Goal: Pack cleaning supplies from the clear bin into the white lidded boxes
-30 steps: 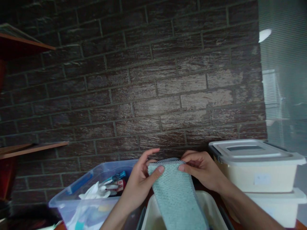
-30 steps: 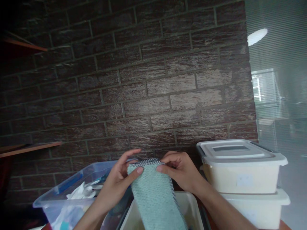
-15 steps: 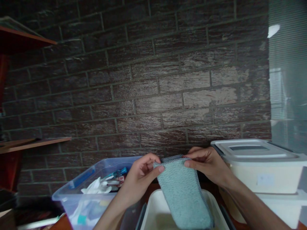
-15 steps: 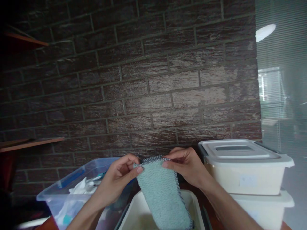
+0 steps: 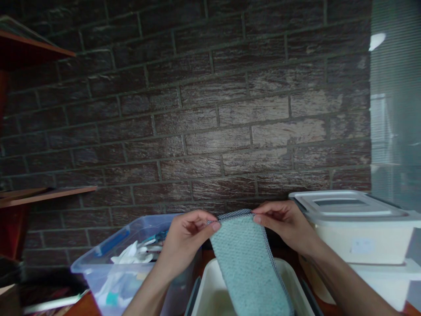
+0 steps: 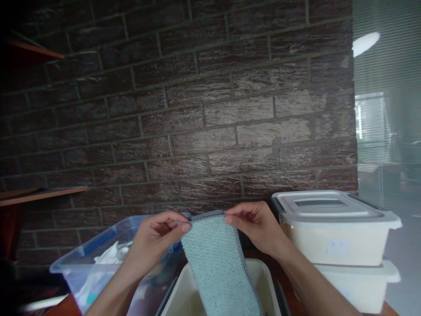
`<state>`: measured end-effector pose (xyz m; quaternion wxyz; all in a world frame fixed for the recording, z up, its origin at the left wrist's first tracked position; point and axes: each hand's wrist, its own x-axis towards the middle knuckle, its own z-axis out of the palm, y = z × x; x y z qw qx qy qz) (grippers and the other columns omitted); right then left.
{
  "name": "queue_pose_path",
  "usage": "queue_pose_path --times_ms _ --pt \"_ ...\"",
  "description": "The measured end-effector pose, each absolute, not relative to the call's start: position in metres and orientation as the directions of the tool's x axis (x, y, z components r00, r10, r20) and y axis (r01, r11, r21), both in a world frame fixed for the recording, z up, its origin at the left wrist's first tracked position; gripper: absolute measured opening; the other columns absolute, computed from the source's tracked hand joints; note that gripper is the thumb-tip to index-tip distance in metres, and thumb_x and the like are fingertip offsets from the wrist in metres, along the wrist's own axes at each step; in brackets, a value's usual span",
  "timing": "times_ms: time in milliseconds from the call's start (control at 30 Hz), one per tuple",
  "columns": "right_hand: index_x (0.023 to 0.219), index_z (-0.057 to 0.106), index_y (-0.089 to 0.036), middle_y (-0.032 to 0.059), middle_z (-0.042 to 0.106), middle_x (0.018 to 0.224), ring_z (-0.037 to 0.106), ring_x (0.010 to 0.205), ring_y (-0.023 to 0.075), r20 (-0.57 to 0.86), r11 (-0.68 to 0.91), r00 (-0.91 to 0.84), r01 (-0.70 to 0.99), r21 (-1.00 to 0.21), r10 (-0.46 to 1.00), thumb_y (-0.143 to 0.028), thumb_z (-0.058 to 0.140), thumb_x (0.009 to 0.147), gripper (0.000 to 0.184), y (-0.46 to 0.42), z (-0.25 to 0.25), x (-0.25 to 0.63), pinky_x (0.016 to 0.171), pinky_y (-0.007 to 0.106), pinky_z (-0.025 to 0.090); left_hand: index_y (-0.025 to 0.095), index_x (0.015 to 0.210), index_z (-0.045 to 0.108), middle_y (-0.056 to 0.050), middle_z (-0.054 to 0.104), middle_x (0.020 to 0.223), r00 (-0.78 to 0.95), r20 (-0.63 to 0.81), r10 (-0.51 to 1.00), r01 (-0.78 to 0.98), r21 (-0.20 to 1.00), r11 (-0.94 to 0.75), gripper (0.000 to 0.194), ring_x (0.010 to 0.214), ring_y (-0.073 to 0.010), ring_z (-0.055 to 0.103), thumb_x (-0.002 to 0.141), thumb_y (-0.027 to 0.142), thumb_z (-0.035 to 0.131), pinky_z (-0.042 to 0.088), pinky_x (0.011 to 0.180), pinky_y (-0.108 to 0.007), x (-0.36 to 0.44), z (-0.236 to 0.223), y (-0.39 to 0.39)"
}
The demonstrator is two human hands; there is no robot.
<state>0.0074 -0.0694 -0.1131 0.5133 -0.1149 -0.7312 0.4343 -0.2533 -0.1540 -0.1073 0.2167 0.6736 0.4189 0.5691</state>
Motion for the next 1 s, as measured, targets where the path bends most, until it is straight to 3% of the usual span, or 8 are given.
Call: queue_pose_path --times_ms 233,433,567,800,900,1000 --pt "0.088 0.083 -0.022 0.0043 0.079 0.087 0.066 0.075 0.0139 0.679 0.612 -0.399 -0.301 -0.732 0.616 -0.029 0.085 0.078 0.012 -0.067 -0.115 0.007 0.070 0.025 0.051 0.018 0.090 0.078 0.000 0.069 0.066 -0.128 0.650 0.749 0.337 0.739 -0.584 0.015 0.060 -0.0086 0.056 0.081 0.029 0.082 0.042 0.057 -0.018 -0.247 -0.104 -0.158" --pt "0.115 0.076 -0.026 -0.0009 0.073 0.083 0.063 0.073 0.0113 0.669 0.589 -0.406 -0.318 -0.742 0.623 -0.029 0.081 0.084 0.031 -0.065 -0.116 0.010 0.067 0.024 0.048 0.020 0.104 0.078 -0.003 0.079 0.084 -0.114 0.637 0.763 0.265 0.759 -0.594 0.021 0.077 -0.0126 0.070 0.083 0.025 0.080 0.053 0.071 -0.020 -0.237 -0.103 -0.163" --pt "0.103 0.078 -0.020 0.0043 0.076 0.093 0.065 0.082 0.0151 0.637 0.620 -0.502 -0.229 -0.750 0.585 -0.033 0.073 0.091 0.018 -0.068 -0.112 0.012 0.075 0.027 0.050 0.020 0.098 0.080 -0.002 0.079 0.080 -0.126 0.646 0.752 0.266 0.753 -0.602 0.015 0.071 -0.0104 0.068 0.084 0.024 0.080 0.052 0.066 -0.017 -0.234 -0.104 -0.162" --pt "0.094 0.070 -0.019 0.0022 0.068 0.083 0.059 0.077 0.0152 0.619 0.681 -0.518 -0.091 -0.726 0.591 -0.036 0.066 0.097 0.017 -0.073 -0.114 0.013 0.069 0.028 0.046 0.018 0.096 0.078 -0.001 0.076 0.077 -0.118 0.644 0.756 0.219 0.760 -0.613 0.013 0.069 -0.0092 0.066 0.085 0.026 0.079 0.049 0.064 -0.017 -0.231 -0.106 -0.160" --pt "0.107 0.070 -0.022 0.0032 0.070 0.093 0.063 0.084 0.0168 0.601 0.690 -0.551 -0.060 -0.721 0.580 -0.036 0.067 0.096 0.018 -0.074 -0.119 0.011 0.072 0.028 0.049 0.018 0.096 0.077 0.001 0.071 0.069 -0.078 0.628 0.775 0.220 0.768 -0.601 0.014 0.060 -0.0080 0.060 0.087 0.029 0.077 0.043 0.055 -0.016 -0.224 -0.109 -0.162" --pt "0.126 0.067 -0.027 0.0047 0.073 0.107 0.066 0.096 0.0198 0.594 0.696 -0.583 -0.068 -0.715 0.554 -0.034 0.073 0.092 0.035 -0.079 -0.122 0.007 0.080 0.030 0.052 0.018 0.098 0.078 0.000 0.072 0.075 0.029 0.612 0.791 0.286 0.753 -0.593 0.015 0.063 -0.0094 0.059 0.090 0.030 0.073 0.043 0.056 -0.018 -0.214 -0.114 -0.165"
